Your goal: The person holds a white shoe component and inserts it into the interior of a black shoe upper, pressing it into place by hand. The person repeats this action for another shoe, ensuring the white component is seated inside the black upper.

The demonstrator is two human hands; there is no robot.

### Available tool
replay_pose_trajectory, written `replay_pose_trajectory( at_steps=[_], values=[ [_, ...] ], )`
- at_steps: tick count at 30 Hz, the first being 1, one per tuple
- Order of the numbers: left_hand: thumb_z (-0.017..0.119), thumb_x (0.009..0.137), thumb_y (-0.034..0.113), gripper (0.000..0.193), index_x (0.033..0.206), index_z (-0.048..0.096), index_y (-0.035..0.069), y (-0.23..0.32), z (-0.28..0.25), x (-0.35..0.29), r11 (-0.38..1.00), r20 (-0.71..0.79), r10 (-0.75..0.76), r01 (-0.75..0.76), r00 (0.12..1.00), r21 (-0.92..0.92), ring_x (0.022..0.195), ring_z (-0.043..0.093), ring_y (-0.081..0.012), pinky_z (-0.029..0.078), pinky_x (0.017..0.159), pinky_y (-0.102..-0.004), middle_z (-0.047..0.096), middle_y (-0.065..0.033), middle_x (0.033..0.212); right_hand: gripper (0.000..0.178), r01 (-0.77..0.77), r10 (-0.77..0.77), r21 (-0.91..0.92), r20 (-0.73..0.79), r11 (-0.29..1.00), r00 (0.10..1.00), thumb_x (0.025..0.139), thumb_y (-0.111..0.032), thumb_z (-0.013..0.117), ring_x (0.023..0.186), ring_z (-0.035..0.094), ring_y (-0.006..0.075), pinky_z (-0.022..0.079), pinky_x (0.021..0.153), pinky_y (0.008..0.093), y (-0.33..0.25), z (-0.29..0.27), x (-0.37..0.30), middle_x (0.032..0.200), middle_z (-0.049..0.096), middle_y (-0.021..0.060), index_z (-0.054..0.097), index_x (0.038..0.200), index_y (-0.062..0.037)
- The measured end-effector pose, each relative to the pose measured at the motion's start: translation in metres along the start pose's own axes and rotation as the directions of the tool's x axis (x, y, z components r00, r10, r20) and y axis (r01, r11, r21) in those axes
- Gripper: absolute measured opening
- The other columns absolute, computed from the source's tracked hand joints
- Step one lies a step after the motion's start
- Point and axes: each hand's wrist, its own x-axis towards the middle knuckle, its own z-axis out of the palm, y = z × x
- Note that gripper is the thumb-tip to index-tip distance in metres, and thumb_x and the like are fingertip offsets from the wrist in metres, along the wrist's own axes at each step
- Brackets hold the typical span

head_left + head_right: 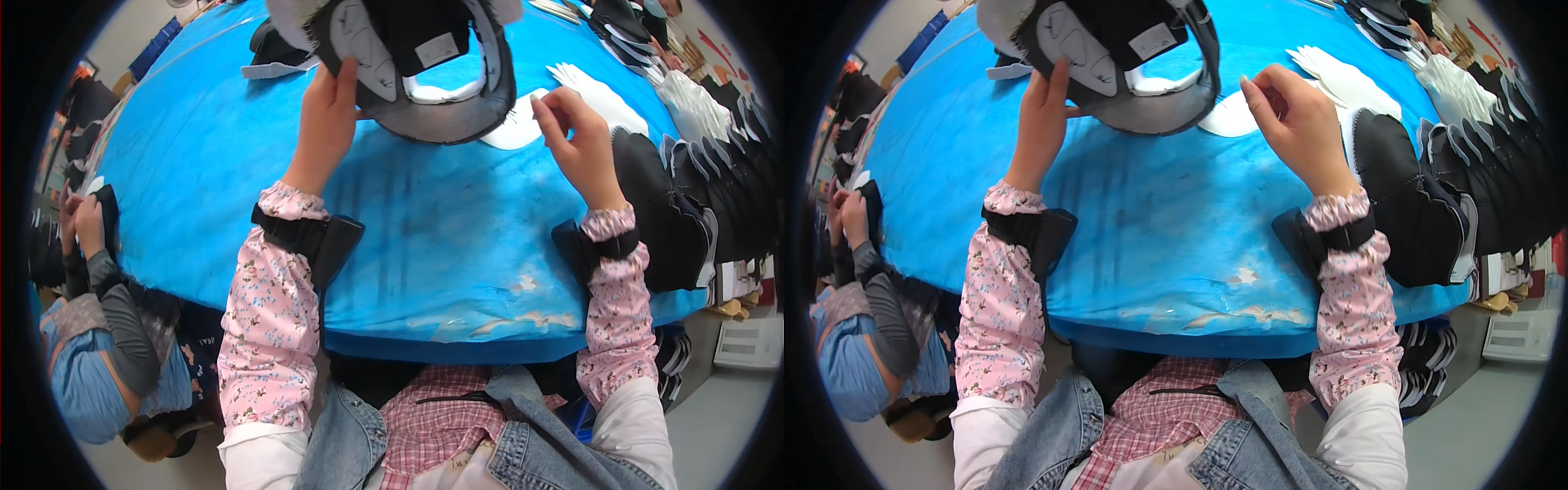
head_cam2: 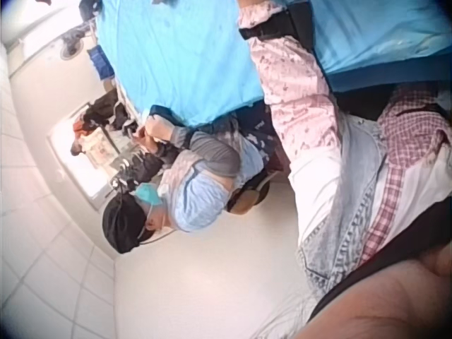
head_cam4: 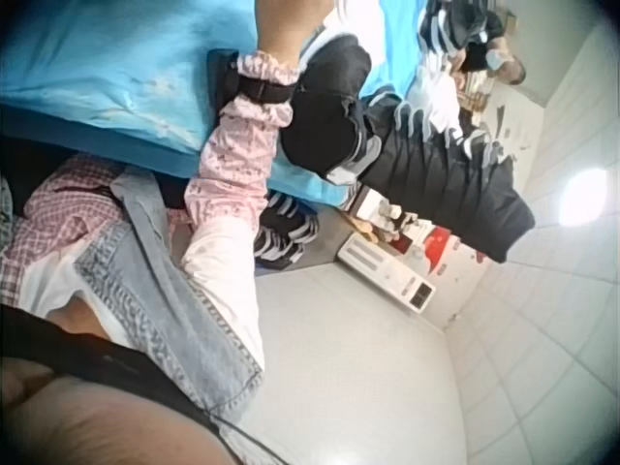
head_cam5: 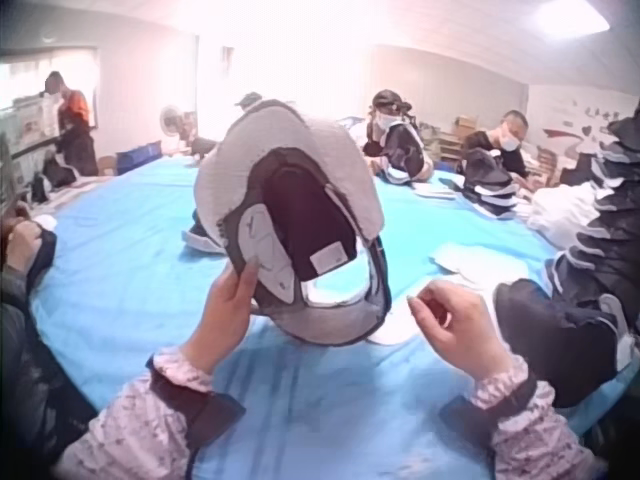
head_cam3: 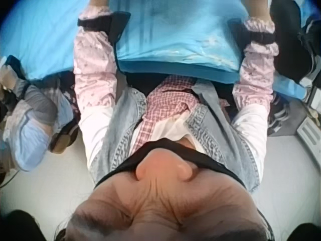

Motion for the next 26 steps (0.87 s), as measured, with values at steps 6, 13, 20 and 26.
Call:
replay_pose_trajectory(
  at_steps=[6,13,20,26],
  values=[
    [0.044,0.094,0.028,0.029,0.105,0.051,0.002,-0.014,0.0,0.001,0.996,-0.027,0.088,-0.087,0.996,0.012,0.069,0.06,-0.0133,0.054,0.053,-0.027,0.057,-0.0067,0.078,0.016,-0.357,-0.116,0.843,0.434,0.403,0.894,0.087,-0.01,0.053,0.054,0.047,0.0097,0.034,0.045,0.0207,-0.137,-0.009,-0.04,0.067,0.053,0.0069,0.055,0.078,0.0031],
    [0.045,0.094,0.028,0.038,0.125,0.045,0.007,-0.018,-0.006,0.01,0.999,0.036,0.027,-0.026,0.999,-0.018,0.098,0.058,-0.0172,0.057,0.064,-0.0295,0.057,-0.0066,0.11,0.027,-0.387,-0.567,0.879,0.176,-0.277,0.805,0.076,-0.004,0.069,0.067,0.048,0.0182,0.039,0.054,0.0248,-0.167,0.015,-0.073,0.085,0.05,0.0132,0.063,0.099,0.0093],
    [0.042,0.096,0.027,0.033,0.115,0.049,0.001,-0.009,0.002,0.004,0.994,0.013,0.043,-0.042,0.999,-0.101,0.077,0.058,-0.0122,0.053,0.058,-0.0255,0.058,-0.0057,0.089,0.011,-0.24,-0.614,0.966,0.135,-0.092,0.777,0.076,-0.002,0.067,0.06,0.056,0.018,0.043,0.048,0.0237,-0.168,0.01,-0.072,0.082,0.053,0.0114,0.065,0.085,0.004],
    [0.042,0.095,0.028,0.035,0.116,0.048,0.001,-0.01,0.009,0.002,0.996,0.008,0.025,-0.024,1.0,-0.09,0.077,0.058,-0.0129,0.053,0.058,-0.0257,0.058,-0.0064,0.092,0.019,-0.318,-0.468,0.92,0.391,0.231,0.793,0.082,-0.011,0.064,0.068,0.055,0.0218,0.044,0.056,0.028,-0.165,-0.013,-0.045,0.085,0.055,0.0133,0.064,0.094,0.0036]
  ],
)
